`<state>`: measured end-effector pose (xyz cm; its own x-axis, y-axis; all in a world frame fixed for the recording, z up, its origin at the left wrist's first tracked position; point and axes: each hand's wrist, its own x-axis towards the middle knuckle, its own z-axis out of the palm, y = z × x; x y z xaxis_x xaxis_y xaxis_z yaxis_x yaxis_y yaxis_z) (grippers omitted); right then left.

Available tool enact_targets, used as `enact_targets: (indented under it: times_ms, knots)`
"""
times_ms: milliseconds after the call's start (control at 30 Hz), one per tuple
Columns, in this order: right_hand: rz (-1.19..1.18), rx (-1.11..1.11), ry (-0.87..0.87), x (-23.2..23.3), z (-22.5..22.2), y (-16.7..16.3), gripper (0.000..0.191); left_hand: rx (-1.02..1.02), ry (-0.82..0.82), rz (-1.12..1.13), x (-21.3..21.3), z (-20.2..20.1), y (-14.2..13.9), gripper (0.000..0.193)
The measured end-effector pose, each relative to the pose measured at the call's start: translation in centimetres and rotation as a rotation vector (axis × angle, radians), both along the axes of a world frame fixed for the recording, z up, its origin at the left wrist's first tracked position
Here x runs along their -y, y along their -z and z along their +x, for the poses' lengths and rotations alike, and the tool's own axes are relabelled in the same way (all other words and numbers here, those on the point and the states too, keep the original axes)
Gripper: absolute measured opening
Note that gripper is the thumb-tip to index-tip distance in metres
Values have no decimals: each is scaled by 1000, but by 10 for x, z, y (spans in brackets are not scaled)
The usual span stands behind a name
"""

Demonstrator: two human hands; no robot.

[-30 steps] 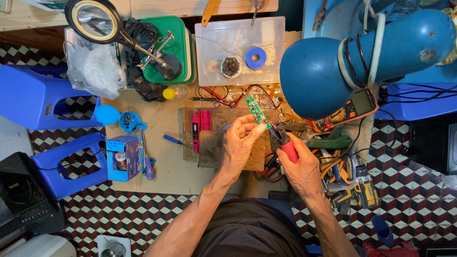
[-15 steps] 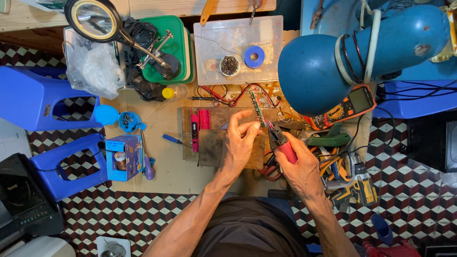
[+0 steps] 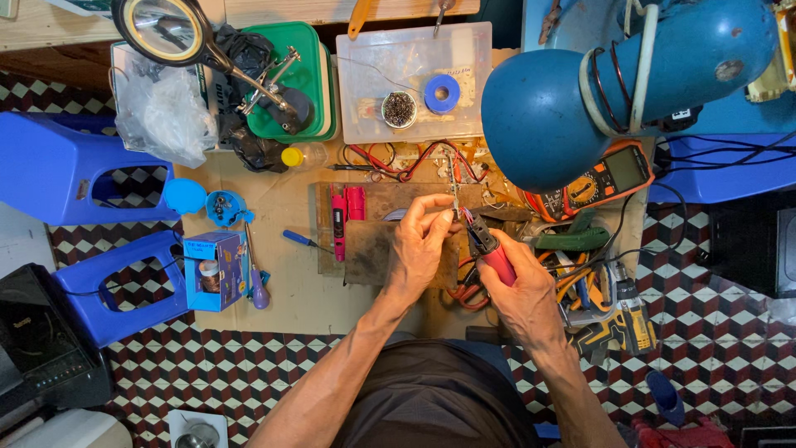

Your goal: The person uses a soldering iron and a heat gun to work on a small green circuit board clamped to a workbench. They repeatedly apply heat and solder to specific points on the board while occasionally inspecting the connections.

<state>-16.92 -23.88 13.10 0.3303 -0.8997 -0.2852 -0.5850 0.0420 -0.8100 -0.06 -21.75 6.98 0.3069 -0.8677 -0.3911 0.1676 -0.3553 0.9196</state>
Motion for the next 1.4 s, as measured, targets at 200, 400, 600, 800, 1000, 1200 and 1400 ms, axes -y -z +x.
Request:
enact_targets:
  times_ms: [200,400,600,800,1000,1200,1400]
  knots:
    - [-68,-31,-14,0,2,1,48,-287,-34,-4,2,0,13,27]
    - [-45,-24,-10,2,1,0,49,-413,-43,-6,6,1,9,28]
    - [-33,-33,-19,5,3,0,48,-524,-86,23,8,5,-1,27]
    - [-18,-51,-25,5,5,2,49,-593,-118,24,7,5,-1,26]
    - [-16,0,-31,2,4,7,49,-598,-117,-14,4,3,2,36]
    - [112,65,75,0,8,11,49,-587,-69,-86,5,5,7,46]
    - [495,237,259,0,11,13,41,-569,-68,-107,6,7,11,42]
